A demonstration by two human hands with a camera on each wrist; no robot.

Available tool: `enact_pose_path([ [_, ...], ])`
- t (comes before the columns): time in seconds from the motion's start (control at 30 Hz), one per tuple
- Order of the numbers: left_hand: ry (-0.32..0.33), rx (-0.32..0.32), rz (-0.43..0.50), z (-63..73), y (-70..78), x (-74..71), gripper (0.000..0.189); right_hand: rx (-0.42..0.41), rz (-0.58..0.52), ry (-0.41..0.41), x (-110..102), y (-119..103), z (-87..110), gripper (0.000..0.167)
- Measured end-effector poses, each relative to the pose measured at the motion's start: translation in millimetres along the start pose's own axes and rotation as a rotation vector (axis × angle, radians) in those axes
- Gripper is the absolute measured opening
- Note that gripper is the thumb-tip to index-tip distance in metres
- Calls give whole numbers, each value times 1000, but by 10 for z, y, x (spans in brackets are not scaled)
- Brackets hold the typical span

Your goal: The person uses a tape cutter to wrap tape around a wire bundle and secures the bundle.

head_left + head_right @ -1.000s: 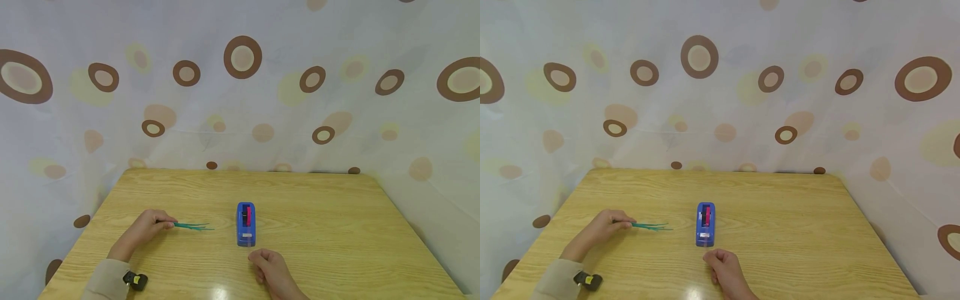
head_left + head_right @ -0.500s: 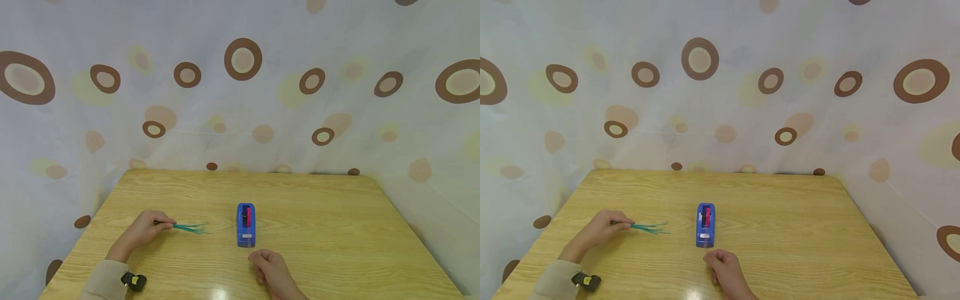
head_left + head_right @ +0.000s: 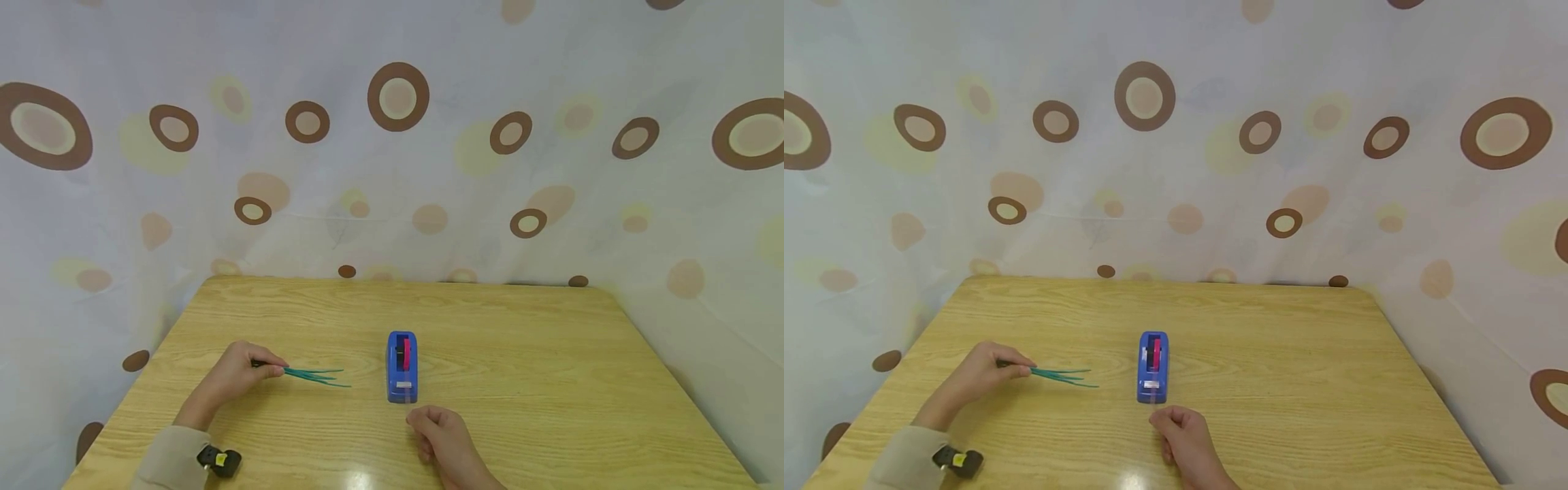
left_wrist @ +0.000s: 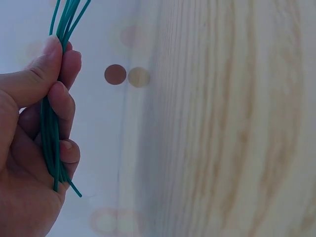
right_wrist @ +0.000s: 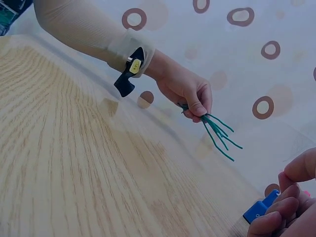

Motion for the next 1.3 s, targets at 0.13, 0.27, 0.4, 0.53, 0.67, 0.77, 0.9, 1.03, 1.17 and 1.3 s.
enact_pose_path([
  [0.13, -1, -12, 15, 1, 41, 11, 6, -13, -7, -2, 9, -17, 9, 19],
  [0.27, -6, -4, 49, 16, 101, 18, 7, -22, -18, -3, 18, -29, 17, 18],
  [0.4, -6, -13, 64, 35, 139, 34, 7, -17, -25, 4, 20, -32, 21, 18],
  [0.53, -3, -33, 58, 49, 171, 52, 7, -18, -32, 8, 20, -33, 21, 17],
  [0.67, -8, -38, 65, 59, 193, 77, 7, -17, -33, 12, 22, -31, 19, 17],
  [0.77, -11, -34, 73, 64, 203, 98, 6, -15, -31, 14, 22, -27, 17, 17],
  [0.9, -23, -24, 93, 72, 217, 123, 7, -16, -24, 16, 21, -27, 15, 19],
  [1.03, -42, -18, 119, 87, 232, 148, 7, -20, -18, 18, 23, -32, 18, 19],
  [1.17, -47, -1, 122, 93, 262, 166, 7, -25, -18, 17, 26, -36, 22, 19],
  [1.3, -49, 14, 115, 88, 312, 179, 7, -24, -21, 16, 25, -36, 20, 19],
])
Point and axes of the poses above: each hand's wrist, its own z-axis away from the middle knuckle, its own x-axis out of the palm, y = z × x, the point moved 2 cm from there along -z, towards the middle knuckle, and after that the axes turned 10 degrees about -z, right-handed, at the moved point
